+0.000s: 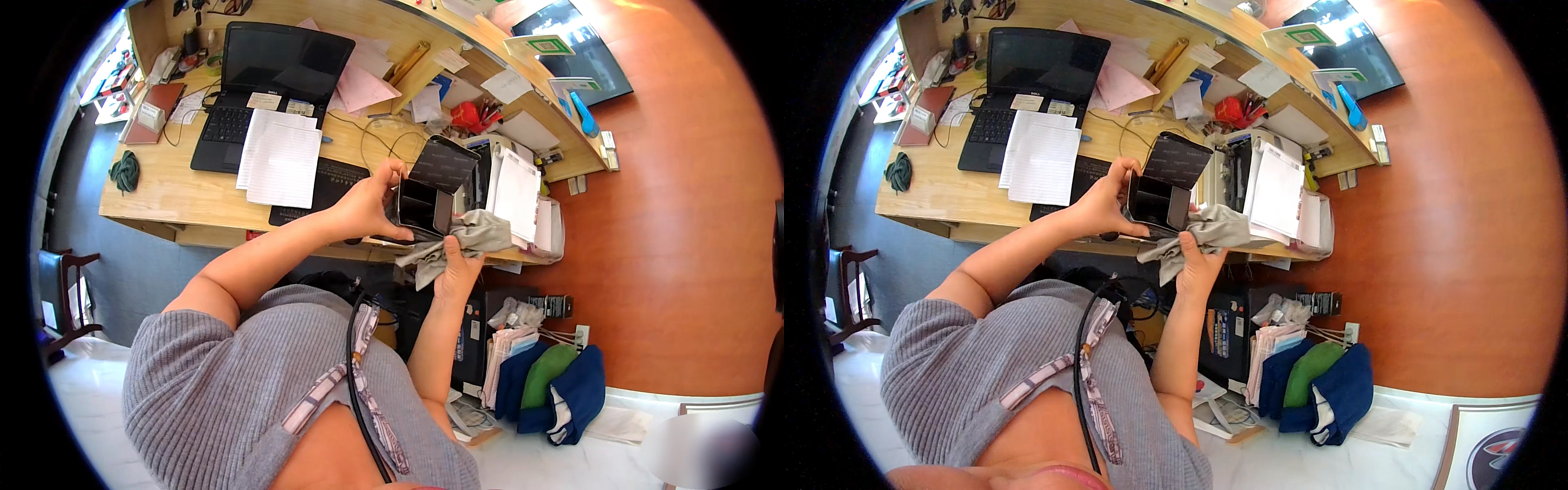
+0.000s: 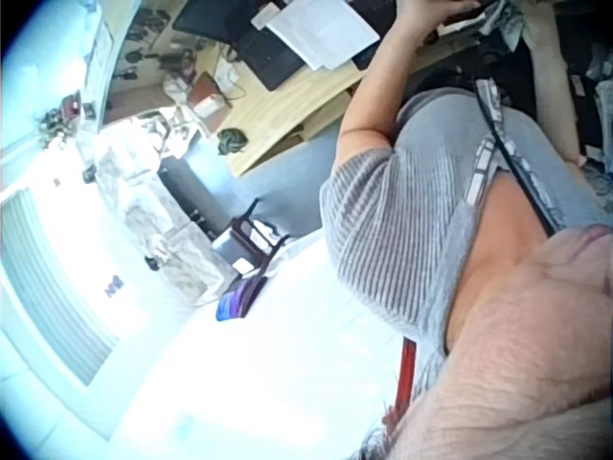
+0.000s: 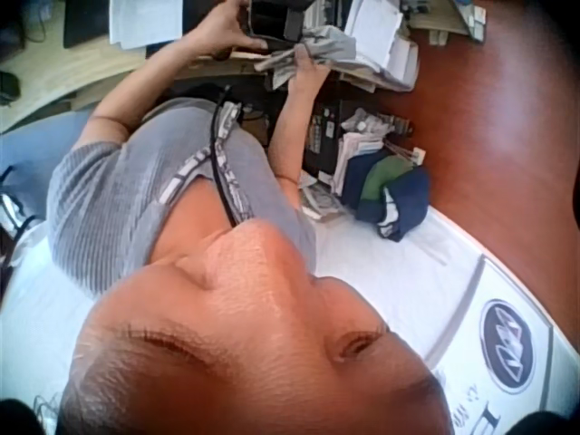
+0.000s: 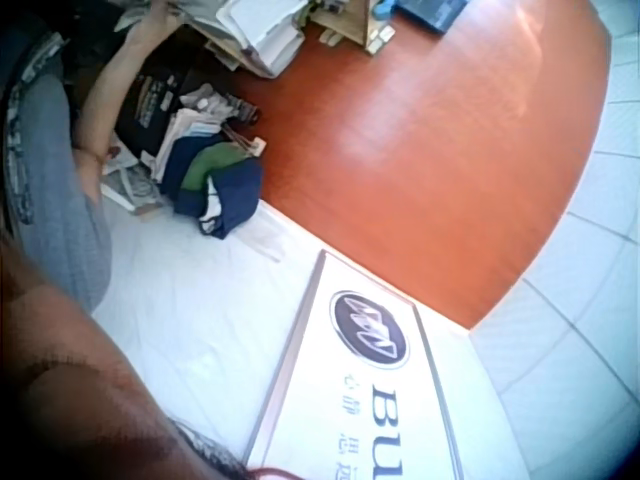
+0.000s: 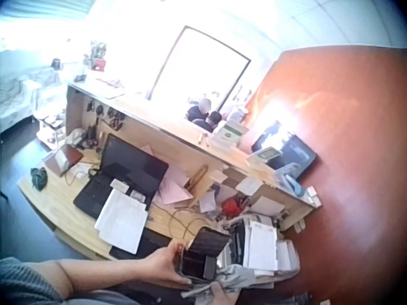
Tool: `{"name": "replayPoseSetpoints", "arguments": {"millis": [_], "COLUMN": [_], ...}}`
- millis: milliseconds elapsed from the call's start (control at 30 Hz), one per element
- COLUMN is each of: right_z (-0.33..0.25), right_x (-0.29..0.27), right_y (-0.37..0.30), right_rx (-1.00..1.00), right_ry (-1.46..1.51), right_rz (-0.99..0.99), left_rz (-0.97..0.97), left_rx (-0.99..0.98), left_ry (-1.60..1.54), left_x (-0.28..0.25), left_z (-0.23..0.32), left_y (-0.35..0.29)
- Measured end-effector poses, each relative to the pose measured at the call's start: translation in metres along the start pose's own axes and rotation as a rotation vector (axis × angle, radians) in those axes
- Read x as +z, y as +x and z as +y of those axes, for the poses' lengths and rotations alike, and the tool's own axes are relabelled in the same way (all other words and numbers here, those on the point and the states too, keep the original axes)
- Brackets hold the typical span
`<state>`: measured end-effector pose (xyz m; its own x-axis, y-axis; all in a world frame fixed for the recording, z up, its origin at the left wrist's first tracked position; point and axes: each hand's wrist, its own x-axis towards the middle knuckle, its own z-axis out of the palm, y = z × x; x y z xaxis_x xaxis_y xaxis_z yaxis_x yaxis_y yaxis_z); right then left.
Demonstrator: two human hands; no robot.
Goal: The person wipes a laptop screen, keyboard, and chassis with a cloth and then cleans a small black electronic device from a box.
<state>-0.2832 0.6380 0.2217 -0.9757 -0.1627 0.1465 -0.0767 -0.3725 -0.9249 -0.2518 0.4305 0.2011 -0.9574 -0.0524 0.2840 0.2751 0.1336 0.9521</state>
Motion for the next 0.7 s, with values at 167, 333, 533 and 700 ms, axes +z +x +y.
{"name": "replayPoseSetpoints", "arguments": {"millis": [167,333,533,700], "right_z": [0.006,0.014,0.027,0.035], "right_x": [0.004,0.002,0.002,-0.001], "right_y": [0.001,-0.004,-0.001,0.003], "right_rx": [0.016,-0.03,-0.143,-0.217], "right_ry": [0.016,-0.192,-0.425,-0.616], "right_rz": [-0.24,-0.132,0.044,0.056], "left_rz": [-0.165,-0.141,0.354,0.135], "left_rx": [0.021,-0.071,0.292,0.4], "left_ry": [-0.37,-0.392,0.263,0.501], "left_x": [-0.006,-0.011,-0.008,0.01], "left_z": [0.001,0.003,0.033,0.043], "left_y": [0.001,0.0,-0.026,-0.032]}}
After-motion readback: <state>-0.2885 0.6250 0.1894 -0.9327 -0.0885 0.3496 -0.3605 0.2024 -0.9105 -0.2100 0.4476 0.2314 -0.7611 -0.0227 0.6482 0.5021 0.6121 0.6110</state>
